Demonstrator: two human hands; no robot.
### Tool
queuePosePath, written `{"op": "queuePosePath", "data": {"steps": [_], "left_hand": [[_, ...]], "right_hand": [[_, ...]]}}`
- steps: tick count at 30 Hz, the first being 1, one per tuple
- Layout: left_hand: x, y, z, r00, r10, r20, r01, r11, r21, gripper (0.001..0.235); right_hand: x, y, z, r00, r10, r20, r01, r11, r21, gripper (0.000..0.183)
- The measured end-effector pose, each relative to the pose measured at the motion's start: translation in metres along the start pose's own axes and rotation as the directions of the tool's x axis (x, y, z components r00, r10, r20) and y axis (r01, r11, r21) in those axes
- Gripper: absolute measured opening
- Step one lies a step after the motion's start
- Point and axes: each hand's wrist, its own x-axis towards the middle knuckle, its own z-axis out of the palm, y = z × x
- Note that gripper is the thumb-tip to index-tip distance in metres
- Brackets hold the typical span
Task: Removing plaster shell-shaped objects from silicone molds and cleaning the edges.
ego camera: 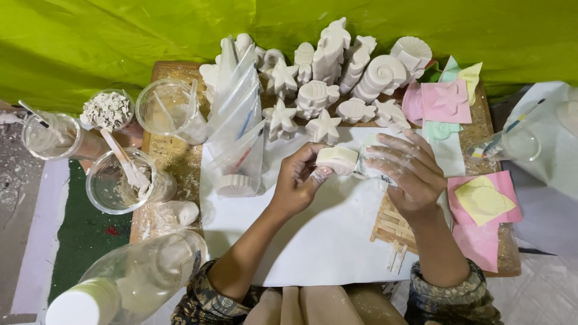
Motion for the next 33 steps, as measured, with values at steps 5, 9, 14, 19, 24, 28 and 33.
{"op": "queuePosePath", "data": {"steps": [5,9,14,19,24,28,33], "left_hand": [[0.001,-0.003,-0.002,0.999,-0.037,0.032,0.038,0.999,-0.025,0.021],[-0.001,-0.015,-0.005,0.994,-0.094,0.049,0.098,0.991,-0.094,0.022],[0.001,-0.016,-0.007,0.992,-0.113,0.052,0.118,0.989,-0.094,0.024],[0.001,-0.011,-0.006,0.991,-0.117,0.065,0.123,0.988,-0.09,0.026],[-0.001,-0.018,-0.006,0.993,-0.109,0.046,0.112,0.991,-0.073,0.025],[0.001,-0.008,-0.003,0.996,-0.086,0.024,0.087,0.996,-0.035,0.022],[0.002,-0.008,-0.001,0.998,-0.062,0.024,0.061,0.997,0.039,0.019]], "right_hand": [[-0.015,-0.003,-0.004,1.0,0.012,0.021,-0.013,0.999,0.046,0.02],[-0.009,0.013,0.004,0.996,0.088,-0.024,-0.089,0.995,-0.047,0.024],[-0.013,0.011,-0.007,0.994,0.106,-0.042,-0.103,0.993,0.065,0.021],[0.004,-0.014,-0.004,0.997,0.078,0.014,-0.079,0.995,0.055,0.022],[-0.009,0.017,-0.003,0.985,0.169,-0.013,-0.17,0.984,-0.05,0.027],[-0.004,-0.001,-0.004,0.993,0.113,-0.028,-0.111,0.993,0.049,0.023],[-0.002,0.009,-0.003,0.987,0.162,0.023,-0.16,0.985,-0.072,0.025]]}}
